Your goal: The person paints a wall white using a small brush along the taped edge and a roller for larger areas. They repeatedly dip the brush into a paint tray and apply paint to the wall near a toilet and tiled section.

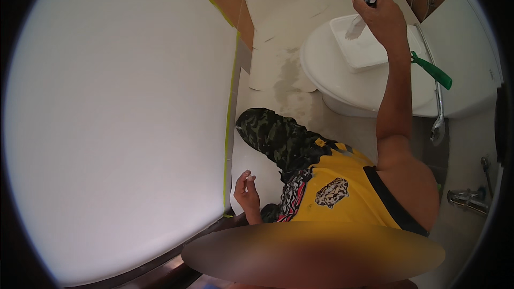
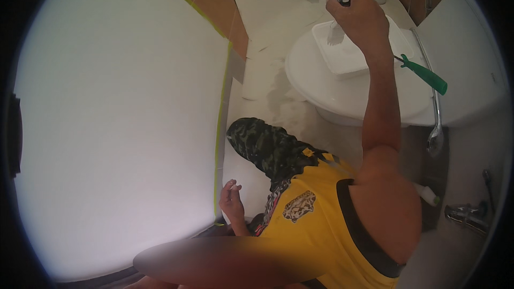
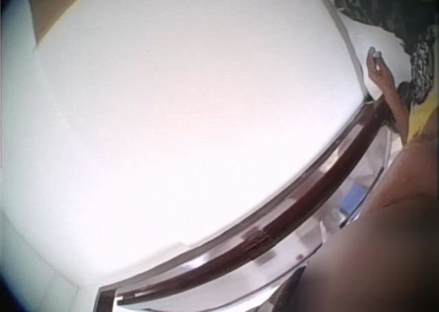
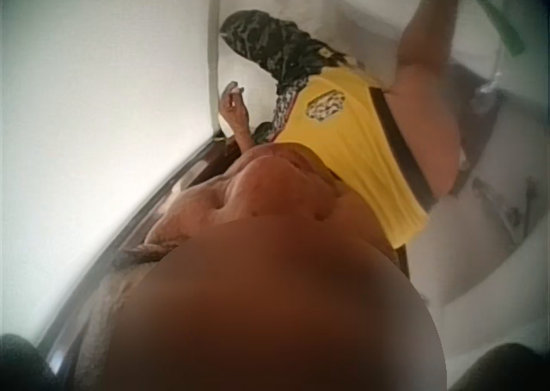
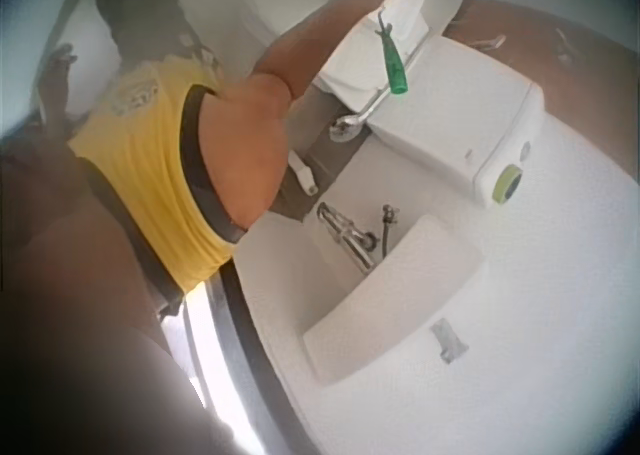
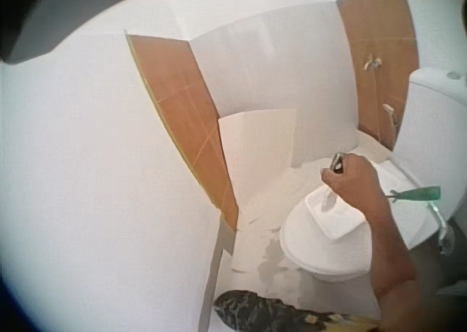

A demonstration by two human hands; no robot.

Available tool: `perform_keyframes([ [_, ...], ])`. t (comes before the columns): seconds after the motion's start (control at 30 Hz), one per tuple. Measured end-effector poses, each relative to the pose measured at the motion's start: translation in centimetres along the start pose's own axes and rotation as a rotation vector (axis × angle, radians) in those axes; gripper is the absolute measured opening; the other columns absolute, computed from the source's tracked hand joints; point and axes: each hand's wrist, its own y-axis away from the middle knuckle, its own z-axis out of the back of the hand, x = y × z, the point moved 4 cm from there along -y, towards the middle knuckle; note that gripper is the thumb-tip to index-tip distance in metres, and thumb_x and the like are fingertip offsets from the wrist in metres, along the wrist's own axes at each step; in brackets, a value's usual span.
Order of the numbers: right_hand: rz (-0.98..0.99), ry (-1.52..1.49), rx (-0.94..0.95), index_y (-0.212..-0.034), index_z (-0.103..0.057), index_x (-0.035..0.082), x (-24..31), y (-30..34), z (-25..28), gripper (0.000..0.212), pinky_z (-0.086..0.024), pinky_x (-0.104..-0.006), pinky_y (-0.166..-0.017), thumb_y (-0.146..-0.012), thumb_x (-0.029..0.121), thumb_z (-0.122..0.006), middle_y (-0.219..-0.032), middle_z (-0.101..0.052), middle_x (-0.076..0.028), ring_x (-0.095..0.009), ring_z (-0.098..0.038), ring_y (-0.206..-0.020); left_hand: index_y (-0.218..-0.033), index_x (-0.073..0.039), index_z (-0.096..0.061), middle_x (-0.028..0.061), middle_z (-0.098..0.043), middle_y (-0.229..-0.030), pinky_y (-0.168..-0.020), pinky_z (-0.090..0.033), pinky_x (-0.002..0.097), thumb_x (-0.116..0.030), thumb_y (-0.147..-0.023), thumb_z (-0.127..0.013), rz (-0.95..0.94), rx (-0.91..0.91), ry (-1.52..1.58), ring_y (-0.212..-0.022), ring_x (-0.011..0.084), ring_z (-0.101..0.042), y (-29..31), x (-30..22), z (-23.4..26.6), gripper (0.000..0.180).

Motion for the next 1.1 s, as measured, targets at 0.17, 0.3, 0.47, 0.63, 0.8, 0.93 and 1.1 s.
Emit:
perform_keyframes([
  [0.17,-0.082,0.013,0.054,-0.076,-0.063,0.006,-3.7,-2.0,-2.7,0.041,-0.049,-0.0423,-0.069,-0.086,0.045,-0.064,-0.068,-0.063,-0.008,-0.027,-0.062,-0.067,-0.121,0.001,-0.067,0.0145,-0.07,-0.121,-0.09,-0.055,0.0331,-0.004,-0.096,-0.067,-0.054,0.078,-0.037,-0.102,0.0195,-0.068,-0.3,1.9,-2.9,0.025],
  [0.3,-0.043,-0.012,0.152,-0.076,-0.064,0.006,-4.8,-2.6,-3.8,0.042,-0.049,-0.0412,-0.069,-0.086,0.048,-0.065,-0.068,-0.064,-0.007,-0.025,-0.064,-0.068,-0.123,0.001,-0.066,0.0136,-0.07,-0.123,-0.09,-0.055,0.0318,-0.005,-0.097,-0.066,-0.07,0.119,-0.07,-0.101,0.0194,-0.069,-1.0,2.1,-3.4,0.027],
  [0.47,-0.089,-0.111,0.106,-0.073,-0.063,0.006,-5.6,-2.7,-4.7,0.049,-0.048,-0.038,-0.064,-0.086,0.054,-0.067,-0.062,-0.062,-0.006,-0.02,-0.061,-0.059,-0.122,0.004,-0.066,0.0149,-0.071,-0.12,-0.091,-0.054,0.0318,-0.005,-0.097,-0.065,-0.037,0.077,-0.069,-0.104,0.0194,-0.068,-1.0,2.9,-1.9,0.026],
  [0.63,-0.066,-0.21,0.103,-0.064,-0.058,0.008,-5.7,-2.3,-4.6,0.052,-0.044,-0.0327,-0.053,-0.086,0.053,-0.071,-0.056,-0.057,-0.004,-0.015,-0.056,-0.051,-0.122,0.005,-0.067,0.0153,-0.071,-0.119,-0.091,-0.053,0.0304,-0.005,-0.097,-0.066,-0.052,0.051,-0.023,-0.105,0.0184,-0.068,-0.8,4.0,-1.3,0.026],
  [0.8,-0.11,-0.368,0.108,-0.061,-0.052,0.01,-5.4,-2.1,-4.2,0.049,-0.037,-0.0284,-0.042,-0.087,0.046,-0.073,-0.055,-0.053,-0.001,-0.01,-0.049,-0.045,-0.121,0.005,-0.068,0.0137,-0.071,-0.118,-0.093,-0.052,0.0302,-0.005,-0.097,-0.066,0.026,0.071,0.104,-0.106,0.0179,-0.067,-1.1,4.7,-1.7,0.026],
  [0.93,-0.172,-0.494,0.038,-0.062,-0.053,0.01,-5.9,-1.8,-3.3,0.046,-0.035,-0.0289,-0.04,-0.087,0.043,-0.071,-0.053,-0.052,-0.002,-0.011,-0.047,-0.043,-0.121,0.006,-0.067,0.0135,-0.071,-0.118,-0.096,-0.051,0.0305,-0.004,-0.097,-0.066,0.033,0.033,0.144,-0.106,0.0178,-0.067,-1.2,5.3,-1.2,0.026],
  [1.1,-0.21,-0.566,0.044,-0.065,-0.057,0.01,-6.8,-1.7,-2.7,0.034,-0.034,-0.028,-0.04,-0.085,0.035,-0.068,-0.054,-0.051,-0.002,-0.01,-0.046,-0.043,-0.121,0.006,-0.067,0.0136,-0.071,-0.119,-0.098,-0.051,0.0313,-0.003,-0.097,-0.066,0.045,0.0,0.153,-0.108,0.0186,-0.067,-0.6,5.9,0.1,0.026],
])
